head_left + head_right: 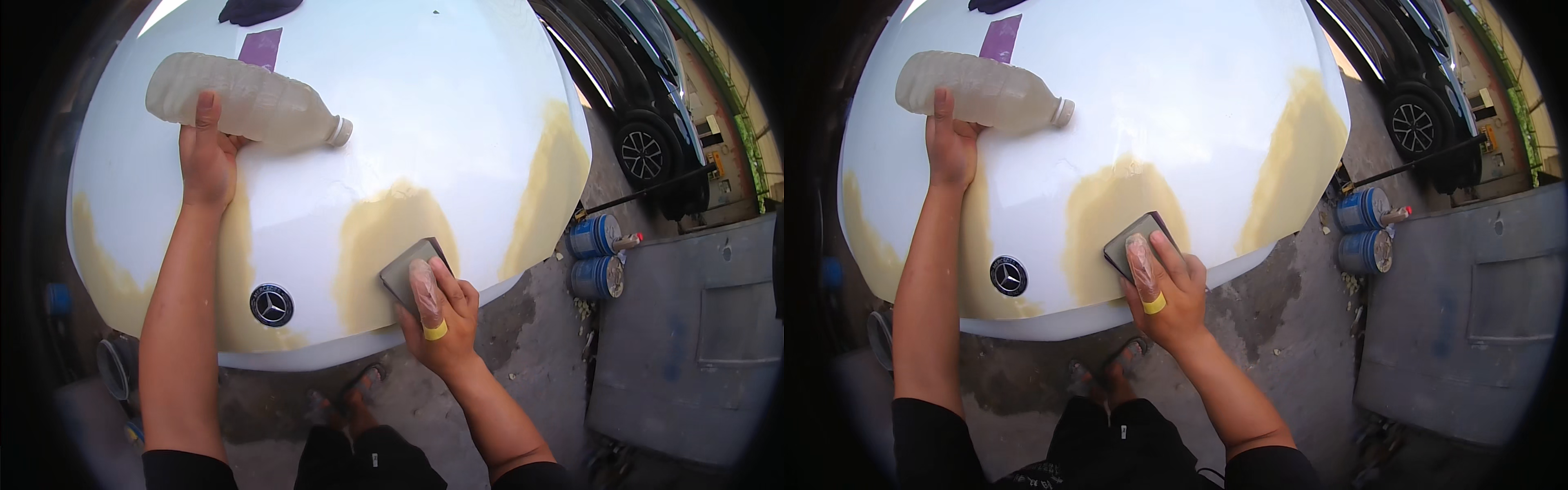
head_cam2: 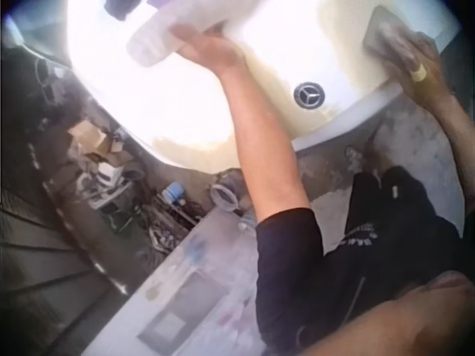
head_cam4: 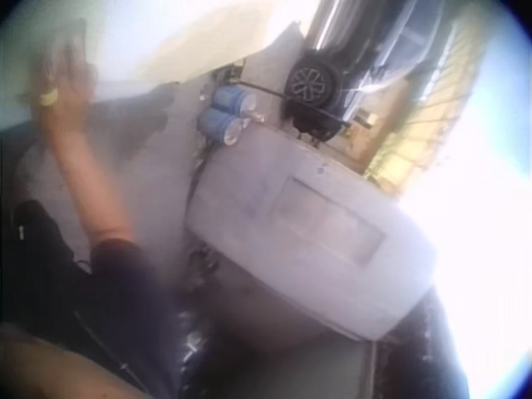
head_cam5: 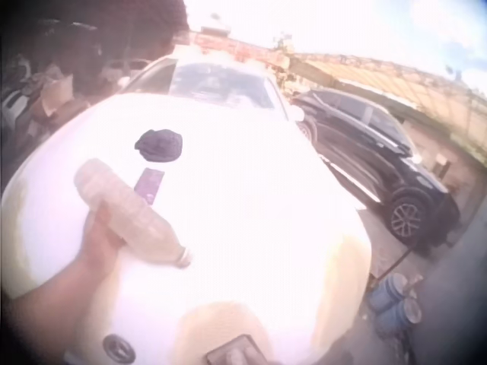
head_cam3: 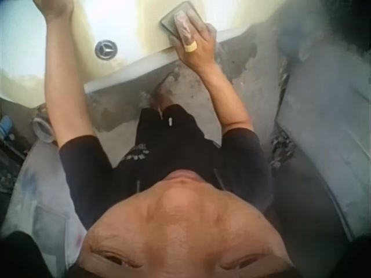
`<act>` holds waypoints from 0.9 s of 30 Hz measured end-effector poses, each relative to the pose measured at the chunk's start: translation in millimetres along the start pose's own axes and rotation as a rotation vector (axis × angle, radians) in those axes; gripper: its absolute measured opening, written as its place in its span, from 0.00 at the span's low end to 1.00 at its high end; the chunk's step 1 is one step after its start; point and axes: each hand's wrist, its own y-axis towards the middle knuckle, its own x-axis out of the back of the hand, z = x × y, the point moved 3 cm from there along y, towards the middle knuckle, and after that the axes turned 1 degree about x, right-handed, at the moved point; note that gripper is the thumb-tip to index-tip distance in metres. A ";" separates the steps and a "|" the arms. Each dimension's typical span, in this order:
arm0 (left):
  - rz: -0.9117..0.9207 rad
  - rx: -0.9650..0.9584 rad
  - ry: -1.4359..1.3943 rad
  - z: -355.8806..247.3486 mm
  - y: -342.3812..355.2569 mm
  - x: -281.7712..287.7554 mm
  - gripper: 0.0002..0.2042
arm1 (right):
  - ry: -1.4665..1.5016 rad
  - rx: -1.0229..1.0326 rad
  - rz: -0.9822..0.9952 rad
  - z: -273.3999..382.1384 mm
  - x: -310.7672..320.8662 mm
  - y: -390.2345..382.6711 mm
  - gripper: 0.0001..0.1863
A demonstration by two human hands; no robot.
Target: The person pours liquid from a plastic bottle onto the white car hood and uses sanding sponges to rub the surface. They switch between different sanding pads and repeatedly wet the hood while sanding in circular and back-and-forth motions.
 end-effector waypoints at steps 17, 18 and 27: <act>0.036 0.006 -0.030 2.1 5.5 -6.2 0.33 | -0.087 -0.071 -0.070 -27.3 -17.0 107.1 0.35; 0.058 0.011 -0.042 2.1 6.4 -6.1 0.33 | -0.097 -0.126 -0.051 -33.3 -20.9 126.7 0.35; -0.035 0.027 -0.007 0.2 -0.3 0.0 0.33 | -0.067 -0.054 -0.016 23.9 -10.6 13.7 0.34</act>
